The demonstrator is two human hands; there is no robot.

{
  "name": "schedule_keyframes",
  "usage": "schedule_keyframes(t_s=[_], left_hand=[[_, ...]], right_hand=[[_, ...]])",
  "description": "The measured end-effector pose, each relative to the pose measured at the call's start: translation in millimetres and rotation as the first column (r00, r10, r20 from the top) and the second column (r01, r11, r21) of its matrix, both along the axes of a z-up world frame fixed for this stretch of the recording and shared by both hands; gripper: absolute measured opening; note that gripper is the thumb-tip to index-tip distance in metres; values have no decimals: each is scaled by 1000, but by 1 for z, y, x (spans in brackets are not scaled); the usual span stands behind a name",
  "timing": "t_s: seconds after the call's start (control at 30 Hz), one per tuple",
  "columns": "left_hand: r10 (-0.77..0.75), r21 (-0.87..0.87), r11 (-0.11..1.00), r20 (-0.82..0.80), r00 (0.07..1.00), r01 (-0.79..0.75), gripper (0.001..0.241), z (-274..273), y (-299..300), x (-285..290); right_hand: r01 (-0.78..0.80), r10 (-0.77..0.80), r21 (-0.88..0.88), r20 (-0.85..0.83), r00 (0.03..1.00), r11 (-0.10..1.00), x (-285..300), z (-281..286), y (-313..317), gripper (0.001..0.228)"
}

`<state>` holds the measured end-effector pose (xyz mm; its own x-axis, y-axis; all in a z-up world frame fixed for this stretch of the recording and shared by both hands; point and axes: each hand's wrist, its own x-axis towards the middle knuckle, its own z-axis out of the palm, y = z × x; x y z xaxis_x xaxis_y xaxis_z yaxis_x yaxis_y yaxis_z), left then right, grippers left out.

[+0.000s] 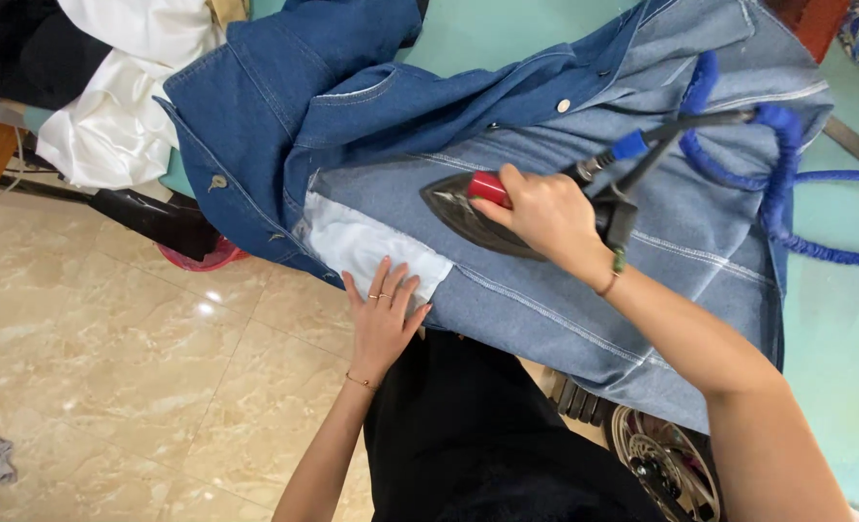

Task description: Ironing the seams and body of a denim garment on an ironing table using a professional steam iron.

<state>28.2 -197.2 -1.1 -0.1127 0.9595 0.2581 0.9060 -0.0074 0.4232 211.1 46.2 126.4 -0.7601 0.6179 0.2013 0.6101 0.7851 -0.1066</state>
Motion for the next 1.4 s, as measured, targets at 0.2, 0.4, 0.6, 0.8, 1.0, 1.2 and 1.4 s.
schedule_keyframes(t_s=[0.2, 0.4, 0.6, 0.8, 1.0, 1.2, 1.4], left_hand=[[15, -2, 1000, -59, 998, -15, 52, -9, -16, 7], [-21, -15, 1000, -68, 997, 20, 55, -7, -18, 42], [-105, 6, 994, 6, 994, 105, 42, -3, -23, 56], [-162, 31, 987, 27, 986, 161, 41, -9, -29, 46], [-249, 57, 968, 59, 967, 246, 37, -6, -38, 35], [-357, 141, 930, 117, 927, 340, 30, 9, -23, 63], [-615, 176, 787, 144, 775, 592, 31, 16, -13, 113]], right_hand=[[-67, 69, 39, -59, 996, 997, -61, -9, 14, 56], [-74, 75, 16, -139, 987, 997, -96, -17, 24, 59], [-77, 58, -107, -166, 984, 991, -76, -19, 6, 56], [-27, 15, -222, -53, 998, 975, -21, -5, -35, 56], [62, -56, -224, 33, 998, 973, 14, 2, -56, 57], [172, -169, 27, -95, 981, 985, 13, -8, -71, 58], [264, -237, 133, -191, 953, 955, 2, -18, -74, 59]])
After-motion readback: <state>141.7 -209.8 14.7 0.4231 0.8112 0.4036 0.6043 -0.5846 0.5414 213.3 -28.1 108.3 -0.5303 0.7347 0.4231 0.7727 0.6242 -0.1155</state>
